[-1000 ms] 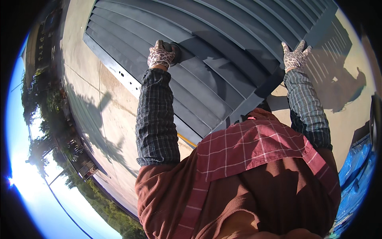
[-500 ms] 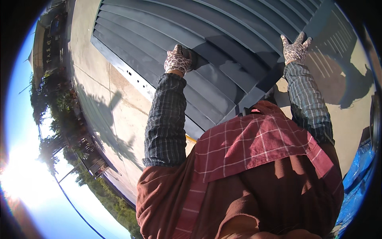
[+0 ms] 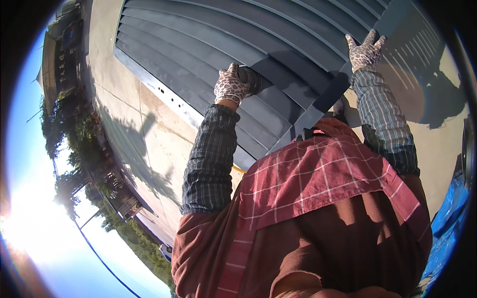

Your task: The person uses an orbital sander to smooth the surface of a large, dark gray, ribbed metal panel. They move the sander systematically across the panel's surface, using their other hand to stabilize the panel.

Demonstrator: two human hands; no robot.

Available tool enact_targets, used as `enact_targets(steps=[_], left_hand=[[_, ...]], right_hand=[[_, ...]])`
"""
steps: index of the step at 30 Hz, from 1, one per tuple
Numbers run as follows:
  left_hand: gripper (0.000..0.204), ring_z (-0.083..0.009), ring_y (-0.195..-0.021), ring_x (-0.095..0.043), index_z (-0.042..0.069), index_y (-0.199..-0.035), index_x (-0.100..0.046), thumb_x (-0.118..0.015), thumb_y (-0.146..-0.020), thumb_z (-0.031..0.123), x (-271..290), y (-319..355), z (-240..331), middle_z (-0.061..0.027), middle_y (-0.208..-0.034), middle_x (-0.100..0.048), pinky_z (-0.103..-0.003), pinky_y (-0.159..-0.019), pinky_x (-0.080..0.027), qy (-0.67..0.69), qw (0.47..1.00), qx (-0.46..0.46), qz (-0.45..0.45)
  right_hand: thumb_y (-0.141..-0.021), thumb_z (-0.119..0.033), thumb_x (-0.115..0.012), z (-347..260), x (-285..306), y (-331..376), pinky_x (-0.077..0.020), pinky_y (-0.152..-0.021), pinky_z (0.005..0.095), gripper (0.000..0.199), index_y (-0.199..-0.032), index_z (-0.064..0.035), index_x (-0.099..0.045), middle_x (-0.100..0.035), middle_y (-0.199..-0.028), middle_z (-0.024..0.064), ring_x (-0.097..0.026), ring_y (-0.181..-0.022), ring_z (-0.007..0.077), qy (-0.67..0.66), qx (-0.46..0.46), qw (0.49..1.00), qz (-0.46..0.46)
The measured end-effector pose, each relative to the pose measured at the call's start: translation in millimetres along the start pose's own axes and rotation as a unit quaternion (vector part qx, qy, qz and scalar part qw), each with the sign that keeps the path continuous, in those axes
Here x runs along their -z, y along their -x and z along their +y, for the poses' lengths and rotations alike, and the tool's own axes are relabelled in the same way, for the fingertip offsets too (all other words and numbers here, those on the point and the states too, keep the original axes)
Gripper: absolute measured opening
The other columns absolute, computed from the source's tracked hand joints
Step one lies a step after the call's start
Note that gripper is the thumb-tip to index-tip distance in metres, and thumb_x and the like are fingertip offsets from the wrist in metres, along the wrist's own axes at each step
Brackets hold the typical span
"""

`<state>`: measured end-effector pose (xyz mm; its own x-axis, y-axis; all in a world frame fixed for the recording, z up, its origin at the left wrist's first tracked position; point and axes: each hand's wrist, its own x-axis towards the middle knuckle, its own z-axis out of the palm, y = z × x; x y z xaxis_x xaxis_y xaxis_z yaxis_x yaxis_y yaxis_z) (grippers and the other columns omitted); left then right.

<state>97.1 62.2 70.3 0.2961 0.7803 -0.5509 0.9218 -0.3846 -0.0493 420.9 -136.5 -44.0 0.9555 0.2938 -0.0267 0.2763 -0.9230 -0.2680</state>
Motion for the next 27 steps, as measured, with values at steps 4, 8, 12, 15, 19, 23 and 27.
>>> enact_targets(steps=[4,8,12,15,19,23,27], left_hand=[[0.074,-0.0403,-0.127,-0.062,0.02,-0.151,-0.047,-0.079,-0.087,0.04,14,-28,-19,-0.0235,-0.142,-0.052,-0.045,-0.105,-0.056,0.01,0.999,0.034,0.02],[0.076,-0.0416,-0.126,-0.063,0.019,-0.15,-0.048,-0.08,-0.085,0.042,27,-65,-42,-0.0259,-0.141,-0.052,-0.045,-0.105,-0.056,0.049,0.994,0.078,0.051],[0.075,-0.0421,-0.125,-0.063,0.019,-0.148,-0.05,-0.08,-0.084,0.044,25,-71,-41,-0.0258,-0.141,-0.052,-0.045,-0.105,-0.056,0.039,0.994,0.086,0.048],[0.077,-0.0412,-0.125,-0.063,0.02,-0.149,-0.049,-0.082,-0.083,0.042,16,-50,-30,-0.0236,-0.141,-0.053,-0.045,-0.104,-0.057,0.011,0.998,0.047,0.038],[0.081,-0.0395,-0.128,-0.062,0.021,-0.151,-0.047,-0.085,-0.081,0.034,3,-19,-12,-0.0227,-0.143,-0.052,-0.046,-0.106,-0.056,0.01,0.999,0.038,0.01],[0.083,-0.0403,-0.126,-0.063,0.019,-0.15,-0.047,-0.088,-0.079,0.03,-13,11,6,-0.0217,-0.139,-0.056,-0.046,-0.105,-0.056,0.006,1.0,0.009,-0.003],[0.08,-0.04,-0.126,-0.063,0.02,-0.151,-0.047,-0.084,-0.081,0.03,-17,38,22,-0.0206,-0.143,-0.054,-0.046,-0.103,-0.057,-0.012,0.999,-0.014,-0.047]], right_hand=[[-0.088,-0.068,-0.069,1,0,2,-0.0371,-0.123,0.0473,0.104,-0.162,-0.0076,-0.029,-0.017,-0.166,0.0306,-0.035,-0.15,0.0443,-0.003,0.006,1.0,0.01],[-0.089,-0.068,-0.068,2,4,1,-0.0362,-0.123,0.046,0.103,-0.162,-0.0085,-0.029,-0.018,-0.167,0.0301,-0.034,-0.15,0.0435,-0.004,0.015,1.0,0.019],[-0.09,-0.067,-0.068,-1,4,5,-0.0348,-0.124,0.046,0.101,-0.163,-0.0087,-0.028,-0.017,-0.167,0.0297,-0.034,-0.151,0.0432,-0.007,0.008,1.0,0.01],[-0.089,-0.066,-0.069,3,-2,4,-0.0347,-0.124,0.0467,0.101,-0.162,-0.0083,-0.03,-0.018,-0.166,0.0302,-0.034,-0.15,0.0443,-0.008,0.005,1.0,0.024],[-0.088,-0.067,-0.07,-1,-8,3,-0.0384,-0.122,0.0471,0.101,-0.161,-0.0085,-0.033,-0.02,-0.166,0.0297,-0.038,-0.148,0.0442,-0.004,0.011,1.0,0.019],[-0.088,-0.068,-0.069,-3,-11,0,-0.04,-0.121,0.0471,0.1,-0.161,-0.0106,-0.033,-0.021,-0.166,0.028,-0.039,-0.147,0.0441,-0.008,-0.003,1.0,0.008],[-0.088,-0.069,-0.067,-4,-13,0,-0.0395,-0.121,0.0479,0.099,-0.162,-0.0121,-0.033,-0.021,-0.166,0.027,-0.039,-0.147,0.0449,0.0,0.0,1.0,0.011]])
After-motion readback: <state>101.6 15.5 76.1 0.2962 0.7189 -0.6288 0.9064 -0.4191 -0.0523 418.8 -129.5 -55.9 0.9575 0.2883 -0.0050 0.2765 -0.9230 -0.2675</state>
